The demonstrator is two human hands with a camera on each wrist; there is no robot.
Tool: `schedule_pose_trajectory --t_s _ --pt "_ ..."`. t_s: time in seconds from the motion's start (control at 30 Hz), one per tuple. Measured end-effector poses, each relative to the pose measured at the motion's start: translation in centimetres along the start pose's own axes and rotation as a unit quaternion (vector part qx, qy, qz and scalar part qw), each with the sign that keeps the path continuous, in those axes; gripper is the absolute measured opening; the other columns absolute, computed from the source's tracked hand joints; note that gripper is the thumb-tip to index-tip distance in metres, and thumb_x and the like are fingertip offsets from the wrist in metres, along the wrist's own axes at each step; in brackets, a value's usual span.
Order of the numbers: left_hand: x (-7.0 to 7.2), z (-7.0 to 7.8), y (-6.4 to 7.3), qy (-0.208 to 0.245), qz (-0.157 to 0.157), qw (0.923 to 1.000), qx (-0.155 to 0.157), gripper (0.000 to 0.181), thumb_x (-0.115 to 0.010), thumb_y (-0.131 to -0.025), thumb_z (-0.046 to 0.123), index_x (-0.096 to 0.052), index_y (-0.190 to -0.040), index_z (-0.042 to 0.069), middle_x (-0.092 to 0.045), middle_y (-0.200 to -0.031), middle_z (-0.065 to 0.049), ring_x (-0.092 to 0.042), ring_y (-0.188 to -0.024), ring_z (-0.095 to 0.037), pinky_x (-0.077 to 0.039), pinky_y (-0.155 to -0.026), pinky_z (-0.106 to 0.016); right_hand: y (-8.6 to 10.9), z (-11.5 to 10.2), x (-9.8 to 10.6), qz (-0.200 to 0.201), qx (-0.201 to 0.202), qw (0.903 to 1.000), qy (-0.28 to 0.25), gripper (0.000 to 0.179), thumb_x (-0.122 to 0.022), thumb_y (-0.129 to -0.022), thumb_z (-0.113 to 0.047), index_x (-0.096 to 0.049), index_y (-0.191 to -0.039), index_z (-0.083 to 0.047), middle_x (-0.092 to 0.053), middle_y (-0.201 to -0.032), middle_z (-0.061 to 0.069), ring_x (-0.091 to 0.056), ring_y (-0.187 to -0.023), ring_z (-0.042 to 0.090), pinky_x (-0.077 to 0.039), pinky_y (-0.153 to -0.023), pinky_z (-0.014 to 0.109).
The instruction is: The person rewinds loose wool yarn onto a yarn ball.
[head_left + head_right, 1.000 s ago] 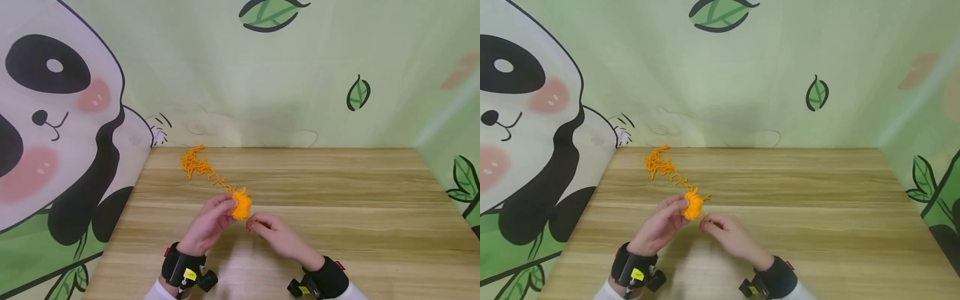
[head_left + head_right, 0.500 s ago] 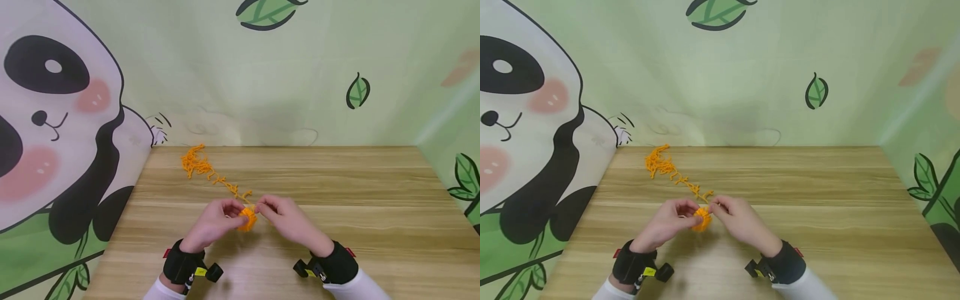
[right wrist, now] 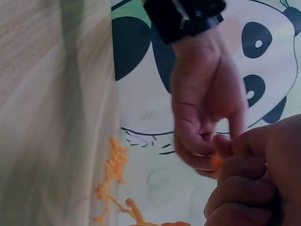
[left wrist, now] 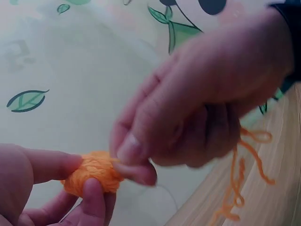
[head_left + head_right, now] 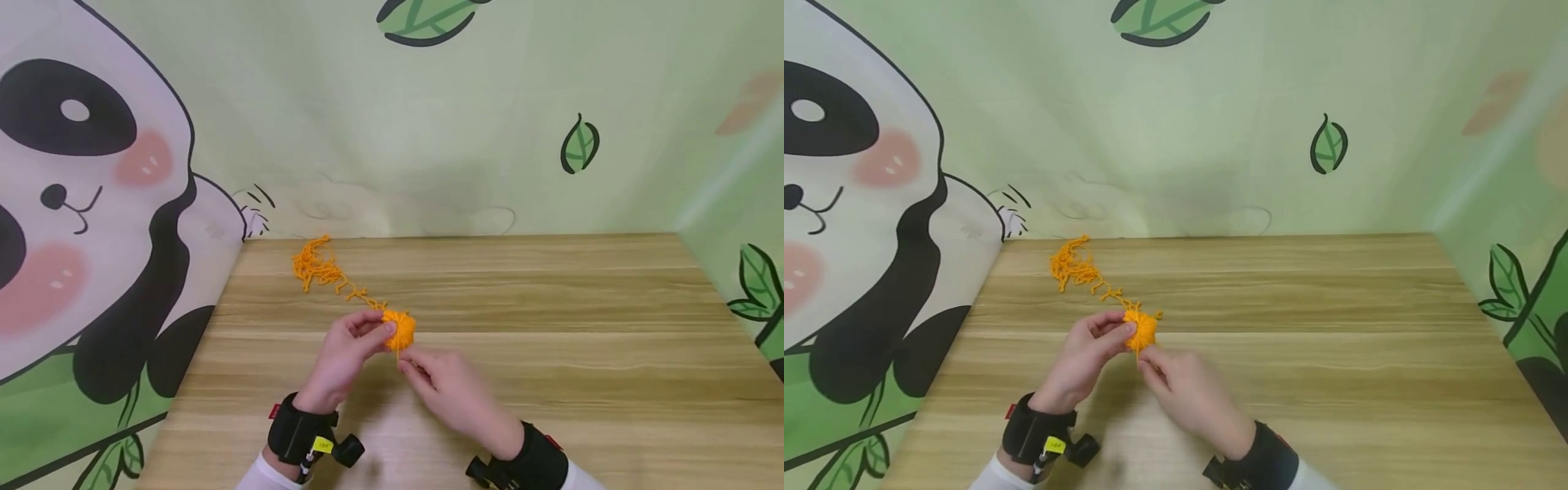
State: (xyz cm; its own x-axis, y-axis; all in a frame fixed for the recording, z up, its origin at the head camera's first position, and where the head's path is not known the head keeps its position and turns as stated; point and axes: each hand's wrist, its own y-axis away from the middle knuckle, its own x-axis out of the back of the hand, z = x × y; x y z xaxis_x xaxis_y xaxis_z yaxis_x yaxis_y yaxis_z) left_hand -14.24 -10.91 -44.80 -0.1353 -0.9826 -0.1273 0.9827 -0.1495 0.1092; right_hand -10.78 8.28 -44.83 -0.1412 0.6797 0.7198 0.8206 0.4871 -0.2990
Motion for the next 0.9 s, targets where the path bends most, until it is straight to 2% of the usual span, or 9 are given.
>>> schedule_pose_trajectory --t_s 0.1,0.17,0.33,0.43,0.53,0.63,0.7,0.8,0.9 --pt "0.0 0.2 0.2 0.046 -0.005 0.9989 0.010 0.036 -0.070 -0.092 0.014 -0.057 -0.120 -0.005 -0.067 -0.105 -0.016 -0.064 -0.093 -0.026 -0.057 -0.082 -0.030 0.1 0.5 -0.6 -0.006 -0.006 0.9995 -0.031 0.010 -0.057 -0.102 -0.026 -0.065 -0.096 -0.025 -0.052 -0.070 -0.014 -0.044 -0.058 0.003 -0.038 -0.053 0.021" --pt "0.1 0.3 0.3 0.065 -0.021 0.9975 0.017 0.036 -0.069 -0.093 0.014 -0.056 -0.120 -0.005 -0.067 -0.105 -0.014 -0.064 -0.093 -0.024 -0.057 -0.083 -0.030 0.2 1.0 -0.8 -0.018 -0.016 0.9976 -0.066 0.012 -0.056 -0.103 -0.027 -0.065 -0.095 -0.027 -0.050 -0.068 -0.013 -0.043 -0.057 0.004 -0.036 -0.053 0.021" --pt "0.5 0.4 0.5 0.087 -0.086 0.9920 0.031 0.030 -0.066 -0.095 0.012 -0.058 -0.117 -0.006 -0.067 -0.103 -0.010 -0.063 -0.090 -0.021 -0.056 -0.082 -0.028 0.0 2.5 -1.0 -0.068 -0.062 0.9811 -0.170 0.016 -0.054 -0.104 -0.023 -0.069 -0.100 -0.020 -0.061 -0.076 -0.006 -0.041 -0.061 0.007 -0.038 -0.058 0.024" --pt "0.7 0.5 0.6 0.077 -0.126 0.9885 0.031 0.029 -0.065 -0.095 0.010 -0.058 -0.117 -0.008 -0.069 -0.103 -0.011 -0.063 -0.089 -0.021 -0.056 -0.080 -0.027 -0.3 3.4 -0.7 -0.086 -0.077 0.9745 -0.193 0.018 -0.053 -0.104 -0.020 -0.069 -0.109 -0.015 -0.068 -0.089 0.000 -0.047 -0.067 0.009 -0.044 -0.064 0.027" --pt "0.8 0.5 0.6 0.040 -0.159 0.9859 0.036 0.030 -0.065 -0.093 0.010 -0.058 -0.117 -0.008 -0.069 -0.102 -0.011 -0.063 -0.087 -0.021 -0.055 -0.077 -0.026 -0.4 4.2 -0.3 -0.091 -0.073 0.9743 -0.193 0.019 -0.053 -0.104 -0.019 -0.068 -0.115 -0.015 -0.068 -0.098 -0.001 -0.054 -0.078 0.011 -0.048 -0.071 0.030" --pt "0.9 0.4 0.5 -0.019 -0.179 0.9829 0.041 0.030 -0.069 -0.091 0.011 -0.061 -0.114 -0.006 -0.069 -0.100 -0.011 -0.062 -0.085 -0.021 -0.053 -0.074 -0.028 -0.7 4.8 0.2 -0.090 -0.066 0.9751 -0.192 0.018 -0.053 -0.104 -0.017 -0.068 -0.114 -0.016 -0.067 -0.096 -0.003 -0.054 -0.078 0.011 -0.047 -0.069 0.029" --pt "1.0 0.2 0.5 -0.062 -0.187 0.9795 0.040 0.029 -0.072 -0.089 0.013 -0.064 -0.111 -0.004 -0.069 -0.098 -0.011 -0.062 -0.083 -0.022 -0.053 -0.073 -0.032 -1.0 5.0 0.6 -0.090 -0.066 0.9762 -0.186 0.015 -0.054 -0.104 -0.018 -0.068 -0.107 -0.018 -0.064 -0.087 -0.001 -0.050 -0.070 0.012 -0.042 -0.063 0.027" --pt "1.1 0.0 0.3 -0.125 -0.184 0.9746 0.030 0.026 -0.075 -0.087 0.016 -0.068 -0.108 0.002 -0.070 -0.096 -0.011 -0.062 -0.084 -0.024 -0.054 -0.075 -0.040 -1.3 4.9 1.3 -0.084 -0.066 0.9795 -0.171 0.015 -0.054 -0.104 -0.021 -0.069 -0.102 -0.020 -0.065 -0.086 -0.001 -0.050 -0.070 0.011 -0.041 -0.062 0.025" --pt "1.0 -0.2 0.2 -0.195 -0.155 0.9684 0.013 0.023 -0.078 -0.085 0.019 -0.070 -0.104 0.008 -0.070 -0.093 -0.007 -0.063 -0.084 -0.023 -0.055 -0.073 -0.039 -1.4 4.4 2.0 -0.069 -0.076 0.9841 -0.145 0.015 -0.055 -0.103 -0.022 -0.068 -0.098 -0.020 -0.064 -0.083 -0.004 -0.050 -0.069 0.011 -0.041 -0.060 0.026"
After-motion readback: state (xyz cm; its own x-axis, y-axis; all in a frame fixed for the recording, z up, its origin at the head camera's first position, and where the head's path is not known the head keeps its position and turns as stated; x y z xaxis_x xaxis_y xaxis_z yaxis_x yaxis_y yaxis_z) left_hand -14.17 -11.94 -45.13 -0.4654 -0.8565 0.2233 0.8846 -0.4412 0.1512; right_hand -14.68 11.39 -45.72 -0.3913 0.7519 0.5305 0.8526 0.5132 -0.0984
